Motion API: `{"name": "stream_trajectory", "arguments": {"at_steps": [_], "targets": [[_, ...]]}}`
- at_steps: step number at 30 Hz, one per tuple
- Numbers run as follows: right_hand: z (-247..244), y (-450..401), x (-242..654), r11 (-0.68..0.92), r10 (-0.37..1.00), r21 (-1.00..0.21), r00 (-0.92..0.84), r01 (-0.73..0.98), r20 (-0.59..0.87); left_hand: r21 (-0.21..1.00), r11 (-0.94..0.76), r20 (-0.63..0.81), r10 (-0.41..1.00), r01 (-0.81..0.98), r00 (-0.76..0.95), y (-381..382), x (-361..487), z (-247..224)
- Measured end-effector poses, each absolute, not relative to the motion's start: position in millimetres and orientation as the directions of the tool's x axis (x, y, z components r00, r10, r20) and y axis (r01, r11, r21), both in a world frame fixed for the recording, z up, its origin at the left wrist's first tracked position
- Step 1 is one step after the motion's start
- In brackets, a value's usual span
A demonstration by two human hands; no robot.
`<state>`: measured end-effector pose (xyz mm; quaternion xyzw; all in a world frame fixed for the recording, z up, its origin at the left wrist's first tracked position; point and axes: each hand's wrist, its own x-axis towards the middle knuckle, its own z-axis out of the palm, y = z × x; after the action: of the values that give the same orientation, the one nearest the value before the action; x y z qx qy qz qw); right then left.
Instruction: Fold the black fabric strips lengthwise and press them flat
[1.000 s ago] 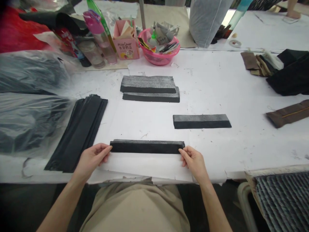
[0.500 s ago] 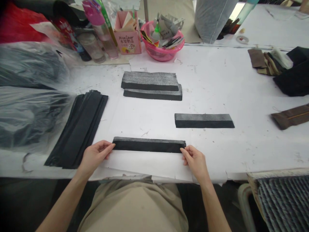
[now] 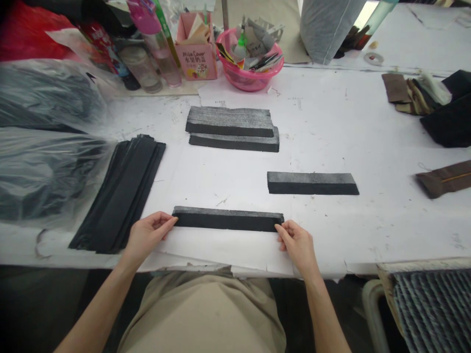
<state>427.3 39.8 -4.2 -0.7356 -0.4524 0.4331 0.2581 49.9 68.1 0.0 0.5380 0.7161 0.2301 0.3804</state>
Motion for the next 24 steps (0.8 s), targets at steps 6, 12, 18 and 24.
{"name": "stream_trajectory", "arguments": {"at_steps": [6,12,18,24], "targets": [[-3.9,39.9,426.4,-0.457,0.889,-0.767,0.216,0.450,-0.403,0.726,0.316,-0.289,0.946,0.611,-0.146,68.2,50.6,-0.9],[-5.8,40.0,424.6,-0.444,0.896,-0.779,0.226,0.442,-0.383,0.690,0.320,-0.301,0.943,0.649,-0.145,67.8,48.1,-4.5],[-7.5,39.2,424.3,-0.432,0.902,-0.781,0.231,0.451,-0.366,0.653,0.342,-0.295,0.937,0.676,-0.189,65.7,44.2,-12.7],[-6.9,39.4,422.5,-0.434,0.901,-0.762,0.248,0.481,-0.357,0.647,0.350,-0.292,0.934,0.677,-0.204,65.3,43.2,-15.4]]}}
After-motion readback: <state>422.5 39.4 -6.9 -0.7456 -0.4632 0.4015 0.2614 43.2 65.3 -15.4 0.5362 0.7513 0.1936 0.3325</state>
